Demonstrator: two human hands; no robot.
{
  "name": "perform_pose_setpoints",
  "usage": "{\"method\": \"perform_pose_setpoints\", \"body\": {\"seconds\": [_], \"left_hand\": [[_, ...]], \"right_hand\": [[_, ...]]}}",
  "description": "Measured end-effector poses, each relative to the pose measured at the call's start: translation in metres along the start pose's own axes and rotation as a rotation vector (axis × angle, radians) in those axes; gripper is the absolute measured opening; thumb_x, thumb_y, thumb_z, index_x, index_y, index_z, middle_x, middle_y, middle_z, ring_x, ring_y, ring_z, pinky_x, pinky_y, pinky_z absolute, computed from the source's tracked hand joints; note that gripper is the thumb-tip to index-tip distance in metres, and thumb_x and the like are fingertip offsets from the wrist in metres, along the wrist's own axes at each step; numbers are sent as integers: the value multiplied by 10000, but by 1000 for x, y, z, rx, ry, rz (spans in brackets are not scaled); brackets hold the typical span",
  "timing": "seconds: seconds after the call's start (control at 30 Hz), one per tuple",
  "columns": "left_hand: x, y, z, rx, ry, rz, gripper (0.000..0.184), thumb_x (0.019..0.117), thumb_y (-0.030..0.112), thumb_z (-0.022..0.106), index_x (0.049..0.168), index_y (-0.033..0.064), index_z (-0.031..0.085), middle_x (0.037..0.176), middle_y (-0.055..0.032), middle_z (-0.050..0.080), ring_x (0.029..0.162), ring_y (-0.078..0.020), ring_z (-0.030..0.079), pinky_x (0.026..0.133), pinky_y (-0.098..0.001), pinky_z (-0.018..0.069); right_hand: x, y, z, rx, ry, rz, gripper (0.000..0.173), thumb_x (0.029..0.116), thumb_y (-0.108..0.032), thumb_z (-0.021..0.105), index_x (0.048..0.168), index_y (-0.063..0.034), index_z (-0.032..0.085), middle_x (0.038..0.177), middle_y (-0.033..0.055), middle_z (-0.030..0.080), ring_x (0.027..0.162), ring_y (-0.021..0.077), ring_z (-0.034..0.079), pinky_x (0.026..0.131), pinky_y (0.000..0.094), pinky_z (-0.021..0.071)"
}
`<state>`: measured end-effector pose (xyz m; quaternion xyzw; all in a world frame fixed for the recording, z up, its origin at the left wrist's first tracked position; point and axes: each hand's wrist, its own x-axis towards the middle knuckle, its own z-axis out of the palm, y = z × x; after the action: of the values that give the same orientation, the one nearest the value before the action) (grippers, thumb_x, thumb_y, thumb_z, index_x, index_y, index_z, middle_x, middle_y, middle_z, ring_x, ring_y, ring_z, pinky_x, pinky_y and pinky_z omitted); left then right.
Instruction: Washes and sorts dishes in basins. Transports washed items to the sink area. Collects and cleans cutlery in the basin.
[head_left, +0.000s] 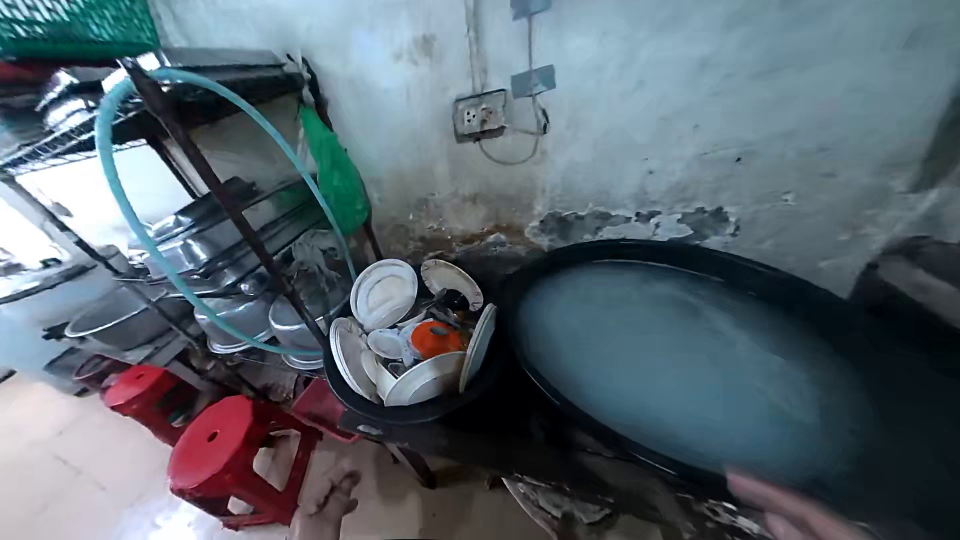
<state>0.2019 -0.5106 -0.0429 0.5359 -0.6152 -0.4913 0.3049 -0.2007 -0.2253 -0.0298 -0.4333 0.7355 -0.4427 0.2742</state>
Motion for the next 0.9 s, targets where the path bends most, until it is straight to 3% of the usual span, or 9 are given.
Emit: {"method": "perform_pose_setpoints", "body": {"seconds": [0.1,0.2,0.3,0.5,0.57,0.7,0.83,0.9], "left_hand": [[56,20,-9,3,4,111,326,1037,63,465,1304,-59,608,1237,-165,663,1071,-204,679,925,-390,577],[127,35,-12,92,-43,224,321,1027,96,490,1277,-17,656,1214,-120,692,1062,-169,681,948,-362,563],[201,48,1,220,-182,273,312,1035,99,512,1291,-7,655,1263,-139,686,1146,-195,673,1001,-385,550],[335,79,80,664,-614,39,401,1096,187,453,1455,32,540,1472,-202,540,1368,-320,522,1154,-479,396],[371,58,115,848,-624,111,408,1077,178,477,1443,10,546,1493,-217,515,1398,-361,486,1163,-516,386],[407,35,159,1149,-664,197,382,1041,118,511,1371,-62,579,1598,-217,369,1470,-403,360,1177,-530,359],[429,29,172,1175,-684,9,415,1055,187,495,1394,-45,553,1487,-242,505,1395,-403,473,1130,-569,396],[434,35,169,1147,-646,-17,398,1074,216,478,1343,-58,586,1407,-268,563,1330,-416,536,1093,-578,430]], "right_hand": [[78,27,29,-207,168,-96,533,1104,-291,381,1468,88,473,1577,364,315,1479,482,327,1210,531,312],[132,55,64,-387,296,-48,591,1101,-358,348,1502,66,444,1592,380,264,1478,545,282,1218,596,262],[149,58,75,-542,278,100,608,1111,-398,317,1536,26,418,1584,368,302,1461,557,311,1192,668,249],[147,53,80,-743,277,252,556,1118,-382,313,1441,-2,557,1521,327,443,1421,538,397,1169,686,258],[147,49,80,-760,270,279,539,1119,-360,327,1402,17,587,1488,330,481,1388,549,436,1150,691,290],[149,47,79,-763,261,345,521,1115,-354,342,1370,6,621,1459,304,527,1368,531,472,1153,710,268],[148,45,81,-762,262,349,506,1114,-336,357,1347,19,633,1417,286,575,1342,508,513,1154,709,264],[148,48,80,-749,264,346,497,1111,-329,371,1337,25,637,1408,284,582,1340,502,517,1152,706,270]]}}
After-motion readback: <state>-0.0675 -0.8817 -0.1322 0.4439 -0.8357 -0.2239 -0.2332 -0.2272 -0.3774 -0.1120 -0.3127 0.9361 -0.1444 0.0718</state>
